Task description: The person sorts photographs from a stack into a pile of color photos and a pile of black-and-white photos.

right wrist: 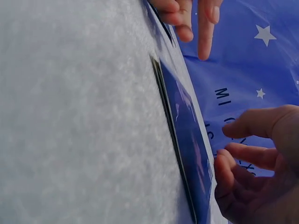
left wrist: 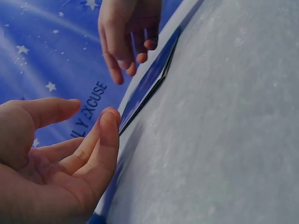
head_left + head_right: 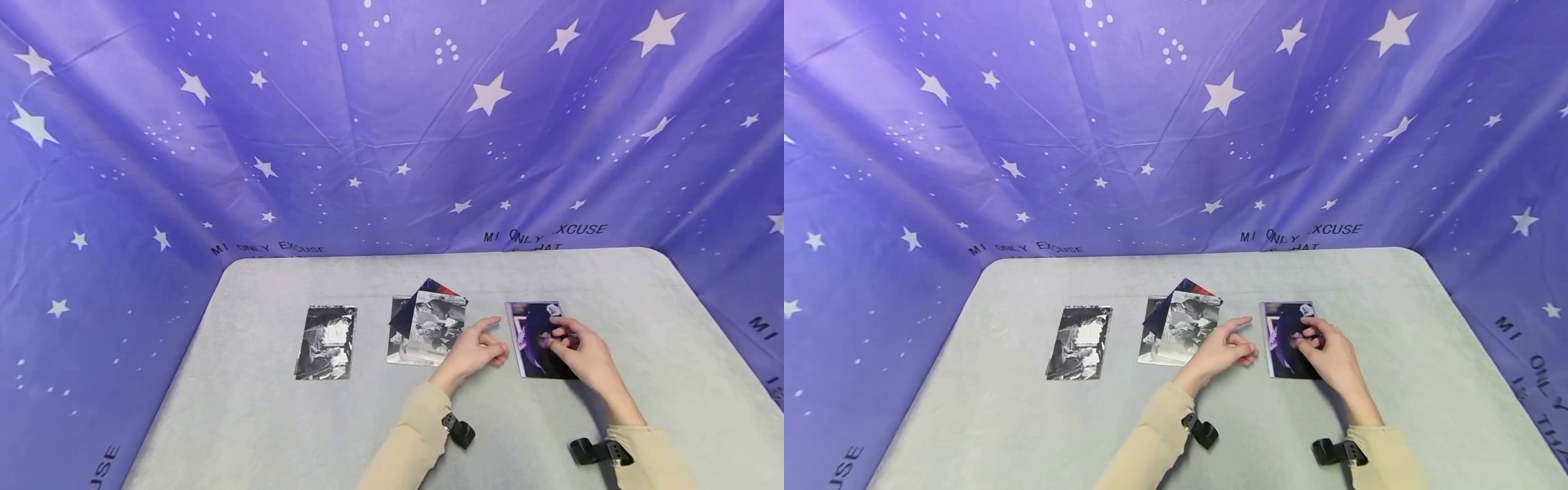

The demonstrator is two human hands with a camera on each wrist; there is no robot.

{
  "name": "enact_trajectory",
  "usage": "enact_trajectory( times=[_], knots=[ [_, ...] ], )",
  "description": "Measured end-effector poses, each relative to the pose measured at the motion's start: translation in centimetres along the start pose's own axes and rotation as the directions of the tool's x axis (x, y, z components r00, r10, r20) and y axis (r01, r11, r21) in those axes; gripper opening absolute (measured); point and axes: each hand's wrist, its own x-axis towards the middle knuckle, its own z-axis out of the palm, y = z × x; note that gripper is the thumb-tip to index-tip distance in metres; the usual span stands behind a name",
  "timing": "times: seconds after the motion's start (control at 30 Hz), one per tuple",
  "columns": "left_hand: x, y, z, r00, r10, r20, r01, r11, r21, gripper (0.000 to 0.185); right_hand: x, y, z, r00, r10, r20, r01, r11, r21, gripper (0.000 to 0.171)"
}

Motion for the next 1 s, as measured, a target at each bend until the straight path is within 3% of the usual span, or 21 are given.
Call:
enact_trajectory(
  times=[0.3, 0.6, 0.8, 1.0],
  knots=[
    [-1.2, -0.1, -1.5, 0.999, 0.028, -0.021, -0.029, 0.999, -0.024, 0.057, 0.3, -0.8, 0.8, 0.991, -0.065, 0.116, 0.061, 0.997, 0.042, 0.03],
    [-2.3, -0.1, -3.5, 0.996, 0.069, -0.051, -0.068, 0.997, 0.023, 0.055, 0.6, -2.3, 2.2, 0.984, -0.08, 0.157, 0.071, 0.996, 0.057, 0.024],
    [-3.4, 0.3, -5.5, 0.995, 0.063, -0.08, -0.062, 0.998, 0.012, 0.055, 0.7, -3.2, 3.3, 0.984, -0.067, 0.166, 0.063, 0.998, 0.029, 0.024],
    [-4.3, 0.3, -7.7, 0.992, 0.088, -0.09, -0.086, 0.996, 0.023, 0.057, 1.0, -4.1, 4.5, 0.982, -0.071, 0.174, 0.06, 0.996, 0.066, 0.024]
  ],
)
